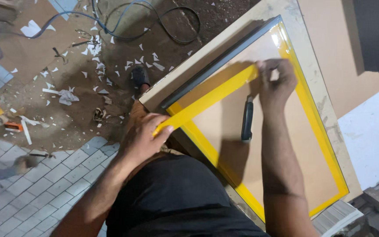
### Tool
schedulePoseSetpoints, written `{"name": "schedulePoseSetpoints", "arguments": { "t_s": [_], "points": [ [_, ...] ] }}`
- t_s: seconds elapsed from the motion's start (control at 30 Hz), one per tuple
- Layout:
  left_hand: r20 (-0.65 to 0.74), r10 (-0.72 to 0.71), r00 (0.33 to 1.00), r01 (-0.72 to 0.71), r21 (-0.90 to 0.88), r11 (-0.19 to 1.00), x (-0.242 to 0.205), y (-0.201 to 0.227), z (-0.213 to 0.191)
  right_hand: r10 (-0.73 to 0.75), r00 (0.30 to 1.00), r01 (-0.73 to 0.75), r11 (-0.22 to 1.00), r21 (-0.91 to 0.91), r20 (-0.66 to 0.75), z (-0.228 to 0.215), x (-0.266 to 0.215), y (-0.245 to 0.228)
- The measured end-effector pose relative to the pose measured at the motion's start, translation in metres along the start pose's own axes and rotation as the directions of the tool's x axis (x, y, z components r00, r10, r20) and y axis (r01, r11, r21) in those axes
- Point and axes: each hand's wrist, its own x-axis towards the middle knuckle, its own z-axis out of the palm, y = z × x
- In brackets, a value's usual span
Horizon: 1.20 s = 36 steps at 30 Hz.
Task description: The person applies yellow tape along the edges of a rectangular board, using a utility knife to cut the tape at corners and ends. They smooth the tape down and repeat the process on multiple sides of the board.
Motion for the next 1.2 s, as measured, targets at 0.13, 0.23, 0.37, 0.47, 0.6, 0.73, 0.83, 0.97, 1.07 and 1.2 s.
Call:
{"name": "schedulePoseSetpoints", "arguments": {
  "t_s": [0.13, 0.23, 0.37, 0.47, 0.6, 0.73, 0.83, 0.97, 1.07, 1.2],
  "points": [
    [-0.004, -0.001, 1.0, -0.001, -0.337, 0.942, 0.006, -0.021, 0.003, -0.073, 0.996, 0.077, 0.994, 0.081, -0.045, -0.008, 0.055, 0.073],
    [-0.049, 0.029, 0.998, -0.044, -0.345, 0.937, 0.014, -0.025, 0.011, -0.072, 0.997, 0.073, 0.997, 0.031, -0.018, 0.0, 0.072, 0.093],
    [-0.105, 0.0, 0.994, -0.033, -0.319, 0.947, 0.025, -0.022, 0.012, -0.062, 0.998, 0.057, 0.991, 0.124, 0.033, 0.012, 0.09, 0.094],
    [-0.084, 0.038, 0.996, -0.065, -0.349, 0.935, 0.028, -0.02, 0.007, -0.028, 0.998, 0.019, 0.987, 0.159, 0.057, 0.013, 0.096, 0.091],
    [-0.082, -0.025, 0.996, -0.001, -0.296, 0.955, 0.029, -0.019, 0.004, -0.056, 0.998, 0.055, 0.997, 0.054, 0.031, 0.018, 0.098, 0.089],
    [-0.104, -0.029, 0.994, 0.004, -0.237, 0.971, 0.031, -0.017, 0.006, -0.078, 0.997, 0.077, 0.997, 0.026, 0.025, 0.016, 0.095, 0.091],
    [-0.098, -0.059, 0.993, 0.039, -0.203, 0.978, 0.03, -0.016, 0.006, -0.084, 0.996, 0.084, 0.996, 0.006, 0.039, 0.017, 0.095, 0.093],
    [-0.136, -0.024, 0.99, -0.002, -0.189, 0.982, 0.03, -0.016, 0.005, 0.008, 0.998, -0.014, 0.994, 0.107, 0.061, 0.015, 0.092, 0.102],
    [-0.098, -0.086, 0.991, 0.062, -0.228, 0.972, 0.031, -0.017, 0.005, -0.006, 0.998, -0.012, 0.963, 0.27, 0.066, 0.015, 0.093, 0.116],
    [-0.14, -0.015, 0.99, -0.018, -0.23, 0.973, 0.034, -0.022, 0.005, -0.015, 0.997, 0.002, 0.986, 0.166, 0.077, 0.018, 0.091, 0.132]
  ]
}}
